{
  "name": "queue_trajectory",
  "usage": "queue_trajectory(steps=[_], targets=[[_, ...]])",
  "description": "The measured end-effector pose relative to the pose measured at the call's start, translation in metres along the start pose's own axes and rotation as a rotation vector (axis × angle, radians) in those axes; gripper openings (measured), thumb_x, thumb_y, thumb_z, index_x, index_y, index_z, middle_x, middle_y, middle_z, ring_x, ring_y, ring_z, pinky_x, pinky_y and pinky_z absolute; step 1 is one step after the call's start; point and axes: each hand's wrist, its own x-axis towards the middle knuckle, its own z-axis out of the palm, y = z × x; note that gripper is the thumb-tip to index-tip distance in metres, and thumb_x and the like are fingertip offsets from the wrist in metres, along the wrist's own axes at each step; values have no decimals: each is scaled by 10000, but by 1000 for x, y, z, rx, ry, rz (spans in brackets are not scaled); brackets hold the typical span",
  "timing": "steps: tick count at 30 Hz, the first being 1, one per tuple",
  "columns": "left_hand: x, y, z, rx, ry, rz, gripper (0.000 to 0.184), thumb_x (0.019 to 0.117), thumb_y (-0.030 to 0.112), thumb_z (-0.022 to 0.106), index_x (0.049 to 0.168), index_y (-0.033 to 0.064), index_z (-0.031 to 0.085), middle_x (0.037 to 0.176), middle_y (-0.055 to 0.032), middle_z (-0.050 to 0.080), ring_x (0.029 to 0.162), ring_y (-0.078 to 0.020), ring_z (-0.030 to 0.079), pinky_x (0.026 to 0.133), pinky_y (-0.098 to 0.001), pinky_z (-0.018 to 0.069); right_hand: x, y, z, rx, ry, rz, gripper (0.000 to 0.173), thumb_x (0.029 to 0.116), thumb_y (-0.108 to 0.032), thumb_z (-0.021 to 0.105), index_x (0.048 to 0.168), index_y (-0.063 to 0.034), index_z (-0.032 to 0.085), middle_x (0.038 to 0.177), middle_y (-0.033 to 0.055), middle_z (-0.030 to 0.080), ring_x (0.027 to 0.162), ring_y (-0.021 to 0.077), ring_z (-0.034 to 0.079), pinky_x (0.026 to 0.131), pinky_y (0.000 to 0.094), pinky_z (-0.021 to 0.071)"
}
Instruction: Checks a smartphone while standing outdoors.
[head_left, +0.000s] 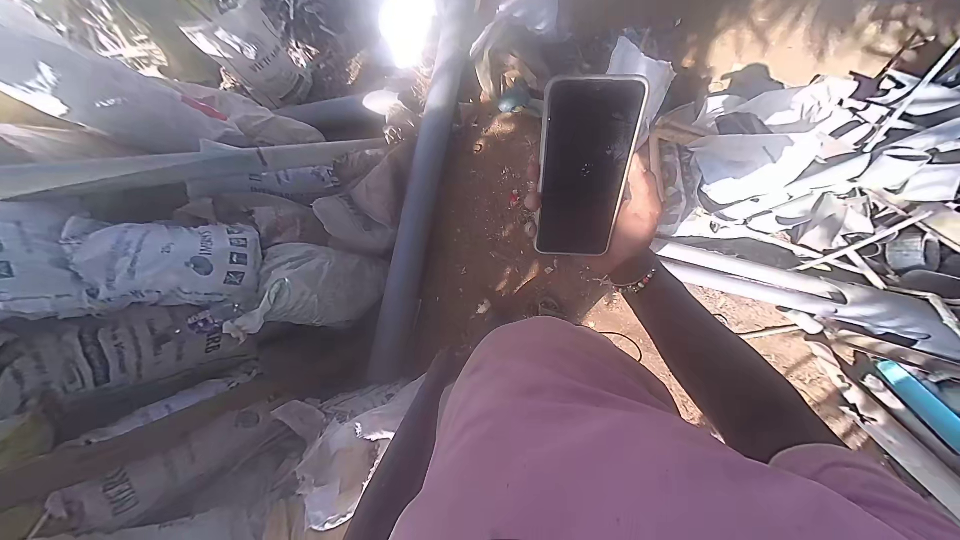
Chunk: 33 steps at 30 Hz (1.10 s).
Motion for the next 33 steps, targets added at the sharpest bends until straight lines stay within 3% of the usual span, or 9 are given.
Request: queue_trajectory(steps=[5, 8, 10, 14, 16, 18, 21, 28, 33], targets=[[-1, 1, -4, -43, -1, -33, 439, 1033, 426, 570, 1358, 144, 655, 1332, -128, 676, 1263, -286, 632, 1098, -554, 476, -6, 13, -1, -117, 154, 22, 612, 963, -669, 267, 1311, -273, 577, 1234, 60, 681, 964, 238, 715, 688, 411, 609], [-7, 9, -11, -44, -20, -23, 430, 1044, 385, 572, 1354, 97, 648, 1333, -165, 666, 1266, -310, 626, 1102, -548, 466, 1, 15, -11, 98, 37, 1, 589, 974, -617, 365, 1348, -196, 538, 1347, 178, 617, 1090, 354, 684, 813, 512, 610], [-8, 9, -14, -26, -18, -10, 429, 1040, 373, 579, 1359, 93, 642, 1334, -165, 666, 1266, -310, 626, 1103, -545, 467, 2, 15, -14, 202, -3, 0, 590, 962, -624, 409, 1339, -200, 570, 1371, 193, 609, 1125, 378, 673, 844, 535, 601], [-3, -2, -10, -35, -22, 15, 422, 1033, 355, 592, 1373, 109, 636, 1350, -140, 663, 1277, -281, 622, 1114, -521, 468, -2, 13, -15, 236, 6, -47, 658, 957, -645, 324, 1326, -168, 588, 1331, 200, 629, 1108, 371, 676, 839, 546, 594], [0, -9, -7, -38, -20, 19, 415, 1038, 348, 580, 1379, 117, 633, 1352, -130, 663, 1275, -266, 624, 1118, -505, 469, -5, 11, -9, 158, 87, -111, 581, 986, -620, 305, 1252, -209, 618, 1241, 132, 692, 1080, 299, 700, 834, 503, 607], [-1, -11, -7, -23, -27, -8, 417, 1056, 371, 554, 1369, 108, 639, 1352, -142, 660, 1277, -278, 622, 1119, -516, 462, -3, 13, -15, 183, 74, -80, 659, 935, -652, 351, 1321, -169, 580, 1290, 193, 646, 1064, 364, 688, 798, 553, 601], [0, -11, -7, -5, -26, -37, 427, 1059, 390, 540, 1365, 110, 640, 1350, -139, 661, 1275, -285, 623, 1114, -528, 465, -1, 16, -22, 112, 135, -72, 751, 912, -721, 274, 1330, -156, 539, 1254, 201, 639, 1015, 359, 680, 747, 555, 589], [-2, -11, -10, -32, -38, -34, 413, 1052, 362, 553, 1368, 110, 637, 1353, -138, 658, 1276, -283, 622, 1111, -519, 468, 4, 15, -13, 110, 116, -91, 703, 931, -671, 285, 1290, -126, 545, 1224, 226, 630, 987, 380, 674, 729, 563, 585], [-1, -10, -10, -25, -28, -52, 443, 1051, 420, 543, 1362, 123, 648, 1343, -134, 666, 1267, -283, 628, 1101, -535, 474, 4, 16, -10, 41, 54, -118, 670, 915, -667, 376, 1273, -136, 571, 1219, 209, 653, 1008, 362, 687, 763, 533, 598]])
